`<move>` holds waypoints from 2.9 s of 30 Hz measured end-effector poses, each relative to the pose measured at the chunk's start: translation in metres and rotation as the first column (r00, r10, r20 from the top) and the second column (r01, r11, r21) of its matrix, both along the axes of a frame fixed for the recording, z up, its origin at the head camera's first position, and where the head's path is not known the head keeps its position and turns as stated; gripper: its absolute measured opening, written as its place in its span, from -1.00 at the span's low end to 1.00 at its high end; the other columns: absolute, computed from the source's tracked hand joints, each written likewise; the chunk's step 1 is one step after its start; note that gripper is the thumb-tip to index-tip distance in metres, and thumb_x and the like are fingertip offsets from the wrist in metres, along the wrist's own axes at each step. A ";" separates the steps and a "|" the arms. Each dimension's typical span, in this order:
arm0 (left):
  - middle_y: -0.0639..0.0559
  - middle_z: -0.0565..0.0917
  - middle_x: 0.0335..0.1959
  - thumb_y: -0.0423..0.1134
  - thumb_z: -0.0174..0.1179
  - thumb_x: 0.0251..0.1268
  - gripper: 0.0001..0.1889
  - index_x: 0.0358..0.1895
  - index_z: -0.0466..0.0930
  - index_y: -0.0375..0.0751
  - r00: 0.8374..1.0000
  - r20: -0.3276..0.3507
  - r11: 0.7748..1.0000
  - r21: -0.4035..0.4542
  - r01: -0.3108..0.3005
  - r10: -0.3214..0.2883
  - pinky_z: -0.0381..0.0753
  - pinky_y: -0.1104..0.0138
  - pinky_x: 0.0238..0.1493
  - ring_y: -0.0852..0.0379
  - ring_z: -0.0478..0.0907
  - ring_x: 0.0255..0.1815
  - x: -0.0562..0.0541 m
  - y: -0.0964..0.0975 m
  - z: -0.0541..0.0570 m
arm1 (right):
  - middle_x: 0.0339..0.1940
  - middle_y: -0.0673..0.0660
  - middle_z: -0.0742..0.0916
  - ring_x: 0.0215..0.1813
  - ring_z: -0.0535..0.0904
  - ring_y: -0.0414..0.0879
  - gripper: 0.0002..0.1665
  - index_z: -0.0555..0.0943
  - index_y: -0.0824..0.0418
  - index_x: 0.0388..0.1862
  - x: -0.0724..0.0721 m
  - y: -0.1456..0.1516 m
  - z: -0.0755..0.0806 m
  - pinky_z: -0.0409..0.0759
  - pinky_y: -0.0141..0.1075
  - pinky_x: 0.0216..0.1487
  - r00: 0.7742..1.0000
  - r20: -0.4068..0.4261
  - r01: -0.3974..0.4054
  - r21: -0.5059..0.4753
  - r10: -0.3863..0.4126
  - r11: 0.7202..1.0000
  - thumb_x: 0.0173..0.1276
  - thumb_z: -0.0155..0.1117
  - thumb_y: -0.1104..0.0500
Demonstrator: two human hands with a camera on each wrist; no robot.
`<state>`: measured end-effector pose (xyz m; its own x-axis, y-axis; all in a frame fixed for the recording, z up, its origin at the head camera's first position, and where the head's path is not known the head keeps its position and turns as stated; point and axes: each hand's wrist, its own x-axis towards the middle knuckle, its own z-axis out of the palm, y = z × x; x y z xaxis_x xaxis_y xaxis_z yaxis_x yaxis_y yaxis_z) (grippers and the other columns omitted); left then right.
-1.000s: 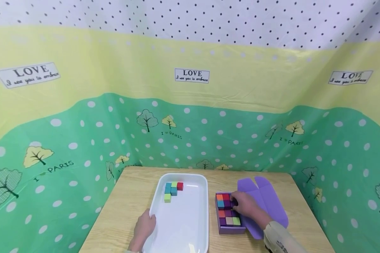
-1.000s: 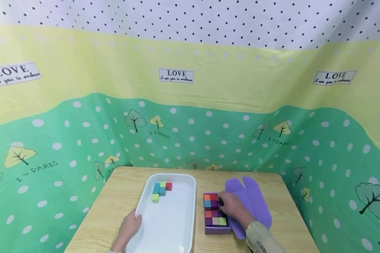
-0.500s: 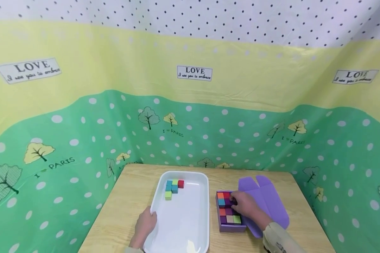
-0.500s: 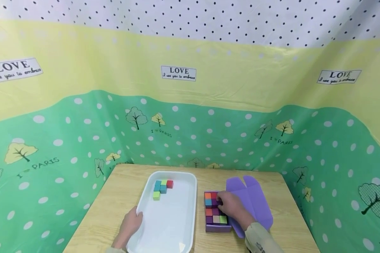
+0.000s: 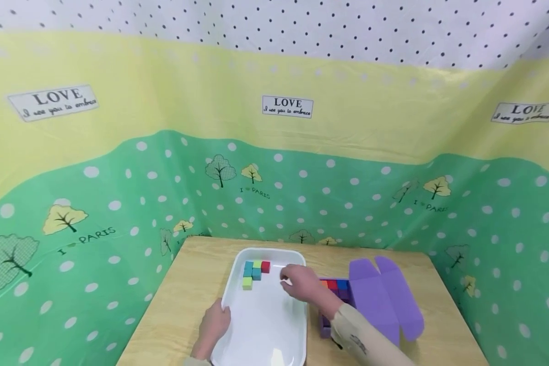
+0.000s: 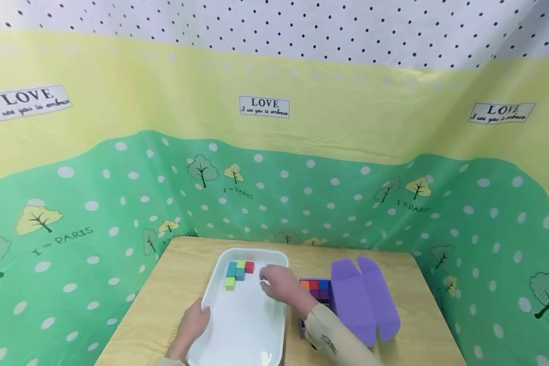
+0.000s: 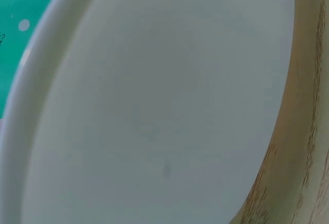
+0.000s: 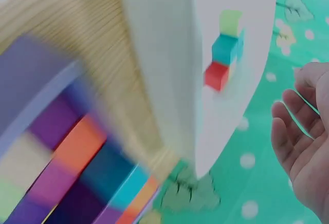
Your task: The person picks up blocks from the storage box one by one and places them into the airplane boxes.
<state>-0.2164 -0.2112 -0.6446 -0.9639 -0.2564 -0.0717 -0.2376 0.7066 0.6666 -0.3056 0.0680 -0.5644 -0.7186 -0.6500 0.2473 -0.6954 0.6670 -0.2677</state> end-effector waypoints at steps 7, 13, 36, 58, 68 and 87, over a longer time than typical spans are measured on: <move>-0.46 0.60 -0.08 -0.34 -0.03 0.36 -0.63 0.12 0.42 -0.53 1.000 -0.016 1.000 0.012 -0.005 0.005 0.70 -0.02 -0.42 -0.28 0.65 -0.23 -0.002 -0.002 -0.003 | -0.39 -0.16 0.64 -0.34 0.53 -0.30 -0.90 0.67 0.05 -0.26 -0.019 -0.061 -0.016 0.56 -0.42 -0.33 0.997 0.059 -0.055 0.100 0.050 0.993 0.25 0.35 0.11; -0.45 0.62 -0.11 -0.32 -0.02 0.35 -0.64 0.09 0.44 -0.52 0.999 -0.039 1.000 0.001 0.028 -0.028 0.69 -0.05 -0.42 -0.29 0.65 -0.25 -0.005 0.004 -0.008 | -0.35 -0.11 0.57 -0.33 0.43 -0.25 -0.80 0.68 0.07 -0.17 -0.031 -0.086 -0.029 0.51 -0.39 -0.36 0.990 0.128 0.035 0.204 -0.062 0.978 0.20 0.35 0.15; -0.41 0.64 -0.11 -0.32 -0.03 0.37 -0.63 0.14 0.44 -0.50 1.000 -0.017 0.999 0.033 -0.003 0.004 0.71 -0.03 -0.41 -0.25 0.67 -0.24 -0.007 0.004 -0.007 | 0.39 0.14 0.42 0.34 0.31 0.09 -0.17 0.41 -0.02 0.37 -0.054 -0.120 -0.075 0.44 -0.03 0.23 0.954 0.150 0.184 0.390 -0.260 0.902 0.07 0.46 0.07; -0.46 0.62 -0.12 -0.32 0.00 0.33 -0.62 0.12 0.44 -0.52 1.000 -0.019 0.999 0.036 -0.002 0.002 0.70 -0.01 -0.47 -0.24 0.66 -0.29 0.000 0.002 -0.009 | -0.01 0.16 0.56 -0.07 0.52 0.06 -0.46 0.55 0.19 0.08 -0.054 -0.098 -0.086 0.63 -0.12 -0.15 0.910 0.218 0.292 0.264 -0.352 0.919 0.07 0.45 0.26; -0.47 0.60 -0.07 -0.31 0.02 0.34 -0.59 0.16 0.40 -0.53 1.000 -0.024 1.000 0.011 -0.008 0.008 0.71 0.03 -0.45 -0.27 0.66 -0.24 -0.006 0.001 -0.003 | -0.32 0.05 0.56 -0.33 0.51 -0.09 -0.76 0.60 0.18 -0.12 -0.057 -0.067 -0.051 0.59 -0.25 -0.28 0.906 0.345 0.209 0.134 -0.243 0.969 0.22 0.28 0.35; -0.48 0.58 -0.03 -0.34 -0.08 0.39 -0.60 0.20 0.37 -0.51 1.000 0.023 1.000 0.022 0.004 -0.005 0.72 0.05 -0.47 -0.30 0.66 -0.21 -0.006 0.001 -0.004 | -0.41 -0.06 0.57 -0.39 0.45 -0.22 -0.64 0.60 0.25 -0.14 -0.012 0.033 0.006 0.54 -0.37 -0.36 0.953 0.292 0.090 -0.004 -0.085 0.996 0.02 0.34 0.42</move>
